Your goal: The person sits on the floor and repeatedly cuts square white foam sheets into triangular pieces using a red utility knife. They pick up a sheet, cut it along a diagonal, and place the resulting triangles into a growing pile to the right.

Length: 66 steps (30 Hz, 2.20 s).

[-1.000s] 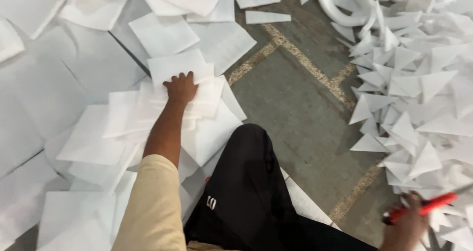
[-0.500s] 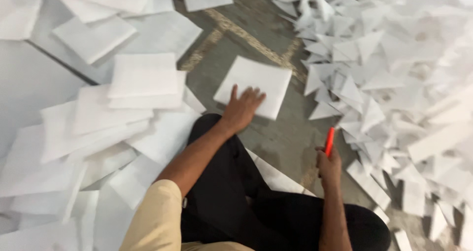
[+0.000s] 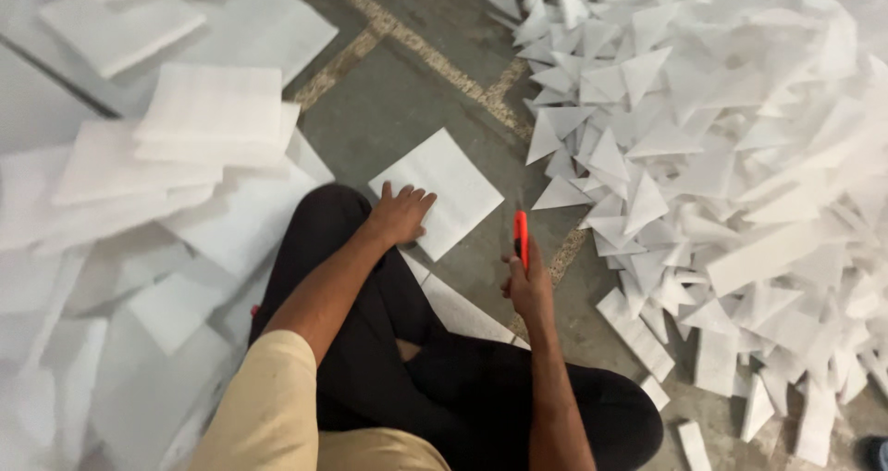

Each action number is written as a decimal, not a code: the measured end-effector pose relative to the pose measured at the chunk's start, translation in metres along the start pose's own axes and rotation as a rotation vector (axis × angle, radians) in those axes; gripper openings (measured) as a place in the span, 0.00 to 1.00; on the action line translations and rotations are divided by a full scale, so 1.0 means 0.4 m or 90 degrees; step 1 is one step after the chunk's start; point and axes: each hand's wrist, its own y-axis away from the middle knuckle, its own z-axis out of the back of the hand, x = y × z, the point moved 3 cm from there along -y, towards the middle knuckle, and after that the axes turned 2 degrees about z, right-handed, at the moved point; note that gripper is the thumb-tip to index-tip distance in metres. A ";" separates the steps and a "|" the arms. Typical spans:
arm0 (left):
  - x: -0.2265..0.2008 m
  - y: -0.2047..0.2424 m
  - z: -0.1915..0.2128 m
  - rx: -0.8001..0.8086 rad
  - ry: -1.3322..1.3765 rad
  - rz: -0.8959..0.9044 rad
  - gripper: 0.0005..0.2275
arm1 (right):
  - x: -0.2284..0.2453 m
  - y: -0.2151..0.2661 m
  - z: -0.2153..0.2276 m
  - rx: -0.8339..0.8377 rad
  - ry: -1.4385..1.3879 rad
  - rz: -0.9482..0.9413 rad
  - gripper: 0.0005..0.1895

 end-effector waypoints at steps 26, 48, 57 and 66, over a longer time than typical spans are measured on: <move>0.064 -0.099 0.022 0.113 -0.016 0.171 0.51 | 0.018 0.045 -0.216 0.101 0.305 -0.191 0.37; 0.082 -0.136 0.003 0.116 -0.042 0.159 0.51 | 0.098 -0.444 -0.441 0.074 0.458 0.061 0.33; 0.084 -0.135 0.009 0.112 0.028 0.171 0.54 | 0.106 -0.405 -0.407 0.122 0.447 0.064 0.31; 0.081 -0.123 0.021 0.094 0.043 0.174 0.55 | 0.103 0.100 -0.300 0.194 0.478 -0.154 0.33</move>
